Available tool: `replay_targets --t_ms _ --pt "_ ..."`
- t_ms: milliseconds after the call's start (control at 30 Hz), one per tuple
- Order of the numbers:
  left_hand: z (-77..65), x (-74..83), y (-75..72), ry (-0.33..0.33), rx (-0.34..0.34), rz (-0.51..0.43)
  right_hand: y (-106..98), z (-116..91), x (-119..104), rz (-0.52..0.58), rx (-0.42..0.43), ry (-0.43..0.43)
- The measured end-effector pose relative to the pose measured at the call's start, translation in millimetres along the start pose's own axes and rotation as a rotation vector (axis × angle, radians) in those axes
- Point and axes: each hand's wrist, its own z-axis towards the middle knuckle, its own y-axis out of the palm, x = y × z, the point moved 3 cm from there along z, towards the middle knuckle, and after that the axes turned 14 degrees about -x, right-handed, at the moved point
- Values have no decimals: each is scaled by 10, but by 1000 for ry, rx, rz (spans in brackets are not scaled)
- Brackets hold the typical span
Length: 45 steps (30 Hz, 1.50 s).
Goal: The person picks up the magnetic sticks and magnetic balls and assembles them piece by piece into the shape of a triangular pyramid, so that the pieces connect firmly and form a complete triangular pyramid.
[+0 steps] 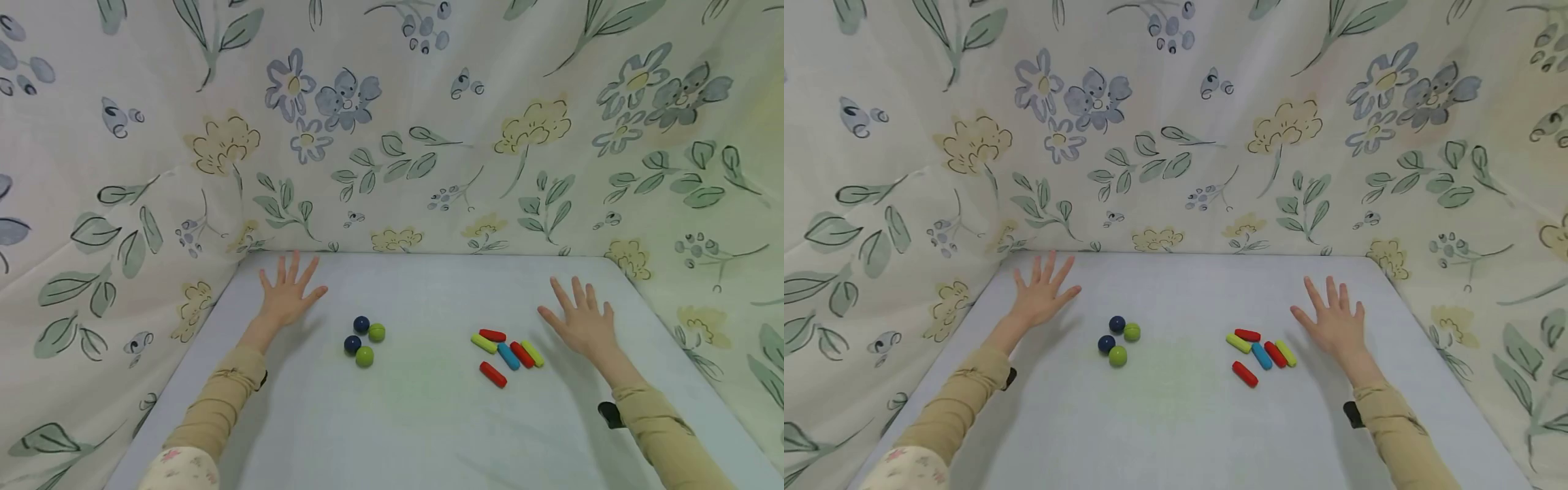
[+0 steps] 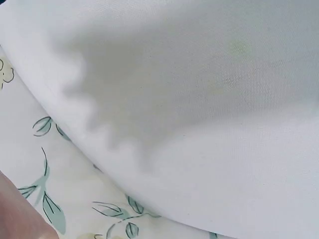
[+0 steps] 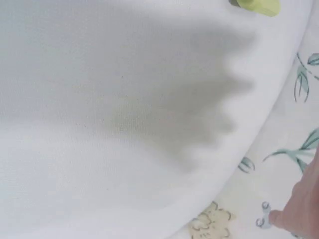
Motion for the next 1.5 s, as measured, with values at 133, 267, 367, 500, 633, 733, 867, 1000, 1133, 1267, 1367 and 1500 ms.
replay_targets --t_ms 133,267,367,500,633,733,867,1000,1133,1267,1367,1500 --pt "-6 79 -8 22 -7 8 14 -15 -82 5 -29 -19" --pt "6 150 3 51 -6 13 44 -11 -158 11 -58 -41" --pt "11 206 17 82 -2 18 56 -13 -224 12 -76 -70" --pt "-7 303 9 126 -1 7 61 -14 -313 9 -91 -120" --pt "-22 410 -18 170 -5 -17 54 -20 -399 8 -102 -165" --pt "-30 491 -36 196 -8 -18 45 -38 -458 23 -110 -196" --pt "-53 588 -52 226 -18 -44 54 -61 -537 60 -142 -236" --pt "-89 679 -46 272 -33 -120 79 -97 -616 88 -168 -286" --pt "-115 752 -20 330 -78 -206 105 -147 -680 109 -160 -348" --pt "-132 797 5 393 -136 -267 134 -190 -724 149 -166 -382" --pt "-153 827 14 434 -174 -317 155 -211 -747 190 -178 -395" --pt "-188 858 27 485 -224 -388 180 -229 -785 229 -180 -429"
